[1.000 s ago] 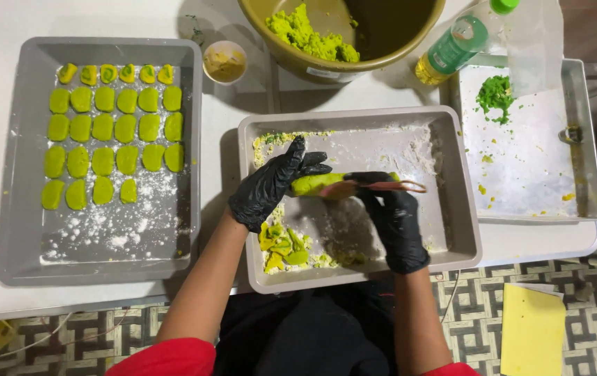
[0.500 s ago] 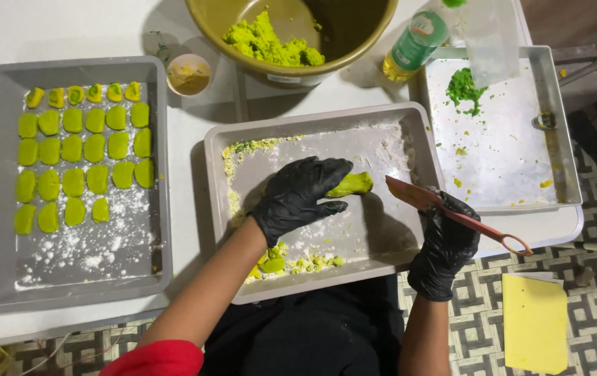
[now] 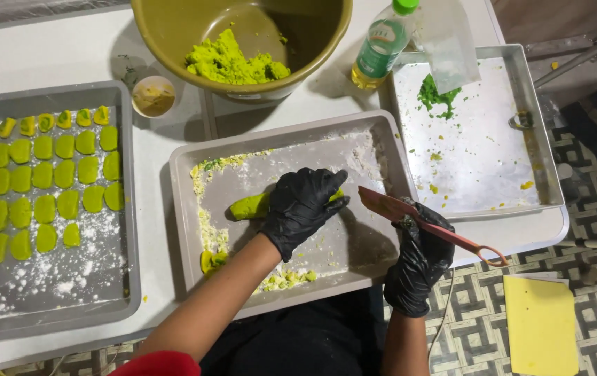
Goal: Cutting a long roll of green dough into small oval pieces using a scraper and arranging them on a tray.
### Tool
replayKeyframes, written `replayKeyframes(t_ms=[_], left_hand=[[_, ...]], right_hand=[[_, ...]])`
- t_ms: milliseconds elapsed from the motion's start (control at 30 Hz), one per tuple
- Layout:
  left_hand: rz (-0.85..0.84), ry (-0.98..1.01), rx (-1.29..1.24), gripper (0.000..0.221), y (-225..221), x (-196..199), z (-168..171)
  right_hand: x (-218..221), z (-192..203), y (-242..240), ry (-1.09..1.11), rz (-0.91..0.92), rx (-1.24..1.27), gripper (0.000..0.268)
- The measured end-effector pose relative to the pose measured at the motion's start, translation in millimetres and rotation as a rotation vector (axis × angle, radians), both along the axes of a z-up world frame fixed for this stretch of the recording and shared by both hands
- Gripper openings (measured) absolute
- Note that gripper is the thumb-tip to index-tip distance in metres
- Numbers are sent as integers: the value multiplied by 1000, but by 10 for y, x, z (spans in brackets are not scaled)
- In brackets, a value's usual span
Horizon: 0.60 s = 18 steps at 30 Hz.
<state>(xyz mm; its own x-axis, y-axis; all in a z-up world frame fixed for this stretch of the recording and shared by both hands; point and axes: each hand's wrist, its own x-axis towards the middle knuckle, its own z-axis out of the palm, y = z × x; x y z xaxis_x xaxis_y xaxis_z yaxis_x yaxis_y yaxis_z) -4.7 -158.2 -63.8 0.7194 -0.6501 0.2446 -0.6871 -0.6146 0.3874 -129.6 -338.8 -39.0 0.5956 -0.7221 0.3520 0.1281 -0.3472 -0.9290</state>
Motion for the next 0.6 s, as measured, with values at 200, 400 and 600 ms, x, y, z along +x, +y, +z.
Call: replayKeyframes(t_ms=[200,400,600], left_hand=[[191,757,-81,26,-84,154,945],[201,772,125,21,-195,374,806],[122,629,-26,23,-247,487,694]], right_hand=[[24,26,52,-3,-39,108,46],[10,69,38,27,-45,50,47],[39,127,42,-52,-120,96,40]])
